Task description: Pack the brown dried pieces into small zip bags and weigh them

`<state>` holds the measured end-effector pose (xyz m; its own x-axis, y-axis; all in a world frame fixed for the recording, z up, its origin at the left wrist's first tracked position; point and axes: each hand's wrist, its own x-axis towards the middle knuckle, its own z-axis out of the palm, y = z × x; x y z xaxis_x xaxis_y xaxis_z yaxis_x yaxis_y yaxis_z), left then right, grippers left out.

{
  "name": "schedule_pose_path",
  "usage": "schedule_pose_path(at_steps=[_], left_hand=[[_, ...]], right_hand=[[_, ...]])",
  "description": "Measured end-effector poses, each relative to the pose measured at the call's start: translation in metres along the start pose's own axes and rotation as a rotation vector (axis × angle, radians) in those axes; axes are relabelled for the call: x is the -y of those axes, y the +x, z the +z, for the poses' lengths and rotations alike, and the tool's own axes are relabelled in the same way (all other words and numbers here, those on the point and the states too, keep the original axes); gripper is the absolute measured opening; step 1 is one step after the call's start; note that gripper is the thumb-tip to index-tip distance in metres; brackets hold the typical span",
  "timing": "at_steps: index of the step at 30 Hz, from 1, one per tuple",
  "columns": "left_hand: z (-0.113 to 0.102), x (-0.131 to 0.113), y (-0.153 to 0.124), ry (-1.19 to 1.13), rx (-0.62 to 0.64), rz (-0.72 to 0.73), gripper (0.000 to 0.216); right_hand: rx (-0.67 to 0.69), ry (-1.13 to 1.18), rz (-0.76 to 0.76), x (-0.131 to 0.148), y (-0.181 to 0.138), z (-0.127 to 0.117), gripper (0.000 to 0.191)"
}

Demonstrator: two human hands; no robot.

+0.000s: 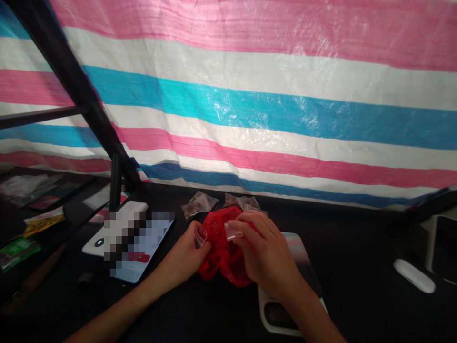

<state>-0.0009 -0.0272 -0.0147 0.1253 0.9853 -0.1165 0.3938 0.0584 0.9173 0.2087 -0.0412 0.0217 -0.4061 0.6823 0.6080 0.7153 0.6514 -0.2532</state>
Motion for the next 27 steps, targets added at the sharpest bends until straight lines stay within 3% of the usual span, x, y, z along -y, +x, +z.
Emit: schedule_pose_path(at_steps=[5,8,12,17,22,27], left_hand=[[-0.012,-0.003,0.011,-0.017,-0.071,-0.074,0.011],[-0.019,-0.004,0.014,-0.008,-0.117,-0.051,0.012],[-0.027,-0.006,0.015,-0.052,-0.119,-0.080,0.013],[-0.013,-0.007,0.007,-0.278,0.088,-0.141,0.037],[0.009,0.001,0.003,-0.419,0.043,-0.101,0.047],[-0.011,-0.005,0.011,-0.333,-0.054,-0.177,0.040]], right_hand=[[0.316,-0.017,0.006,-0.001,0.000,0.001,0.035],[0.392,-0.040,0.070,-0.001,-0.003,0.009,0.038],[0.413,-0.088,0.119,-0.003,-0.006,0.013,0.044],[0.428,-0.120,0.135,-0.004,-0.010,0.020,0.043],[0.412,-0.117,0.105,-0.002,-0.013,0.029,0.034],[0.389,-0.207,0.157,-0.003,-0.009,0.024,0.021]])
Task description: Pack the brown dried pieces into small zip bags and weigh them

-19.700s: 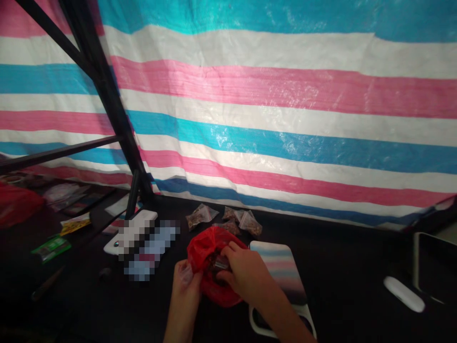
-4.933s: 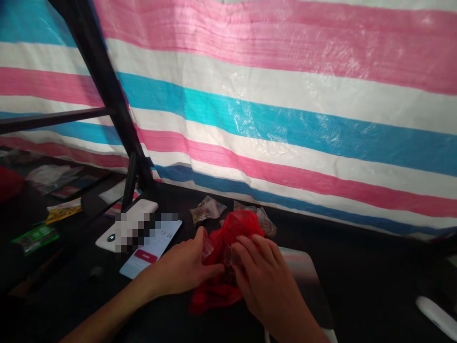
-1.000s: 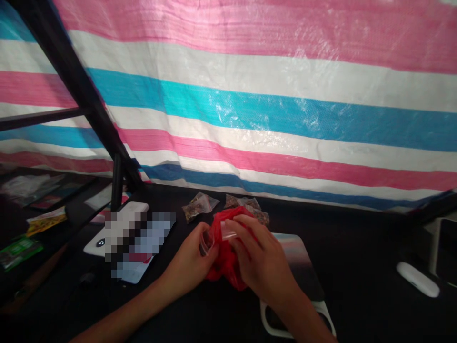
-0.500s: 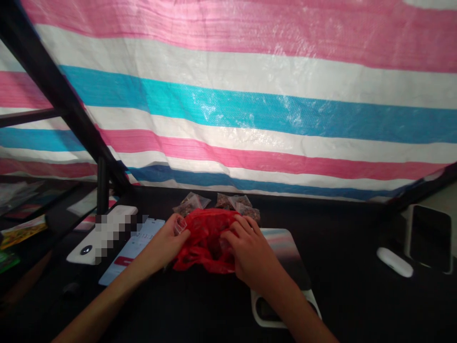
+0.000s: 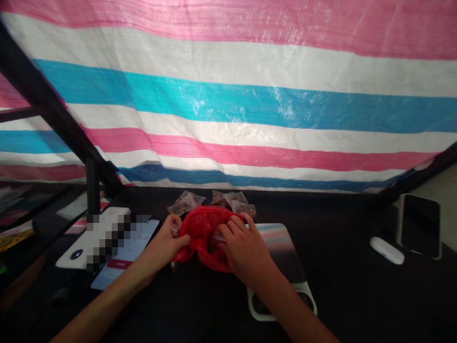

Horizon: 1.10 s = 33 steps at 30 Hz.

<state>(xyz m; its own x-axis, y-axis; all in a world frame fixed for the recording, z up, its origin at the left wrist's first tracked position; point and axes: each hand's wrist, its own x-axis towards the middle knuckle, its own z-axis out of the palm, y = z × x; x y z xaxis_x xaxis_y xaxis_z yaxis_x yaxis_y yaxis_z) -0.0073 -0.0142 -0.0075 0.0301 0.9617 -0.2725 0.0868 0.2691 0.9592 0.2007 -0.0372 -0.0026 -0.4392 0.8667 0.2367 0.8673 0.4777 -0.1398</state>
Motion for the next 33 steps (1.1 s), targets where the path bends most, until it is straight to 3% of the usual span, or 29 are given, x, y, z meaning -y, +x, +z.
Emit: schedule_pose_path(at_steps=[3,6,10,13,21,24,29,33], left_hand=[[-0.014,-0.013,0.006,0.072,-0.103,0.045,0.036],[-0.023,-0.020,0.009,0.115,-0.274,0.216,0.042],[-0.033,-0.027,0.006,0.015,-0.405,0.342,0.045],[-0.037,-0.032,0.001,-0.105,-0.338,0.323,0.050],[-0.036,-0.047,-0.012,-0.384,-0.055,0.043,0.056],[-0.039,-0.049,-0.011,-0.465,-0.069,0.023,0.052],[-0.037,-0.037,-0.005,-0.229,-0.293,0.319,0.046],[-0.030,-0.029,-0.001,0.093,-0.210,0.286,0.035]], right_hand=[[-0.005,-0.055,0.051,-0.001,0.001,-0.007,0.020],[-0.023,-0.100,0.084,-0.001,0.001,-0.009,0.018],[-0.108,-0.139,0.098,0.003,0.002,-0.009,0.016],[-0.125,-0.174,0.122,0.006,0.002,-0.010,0.013],[-0.031,-0.230,0.207,0.007,0.002,-0.013,0.014],[-0.024,-0.271,0.247,0.009,0.002,-0.014,0.015],[-0.049,-0.319,0.324,0.011,0.002,-0.018,0.021],[-0.114,-0.234,0.281,0.011,0.001,-0.019,0.020]])
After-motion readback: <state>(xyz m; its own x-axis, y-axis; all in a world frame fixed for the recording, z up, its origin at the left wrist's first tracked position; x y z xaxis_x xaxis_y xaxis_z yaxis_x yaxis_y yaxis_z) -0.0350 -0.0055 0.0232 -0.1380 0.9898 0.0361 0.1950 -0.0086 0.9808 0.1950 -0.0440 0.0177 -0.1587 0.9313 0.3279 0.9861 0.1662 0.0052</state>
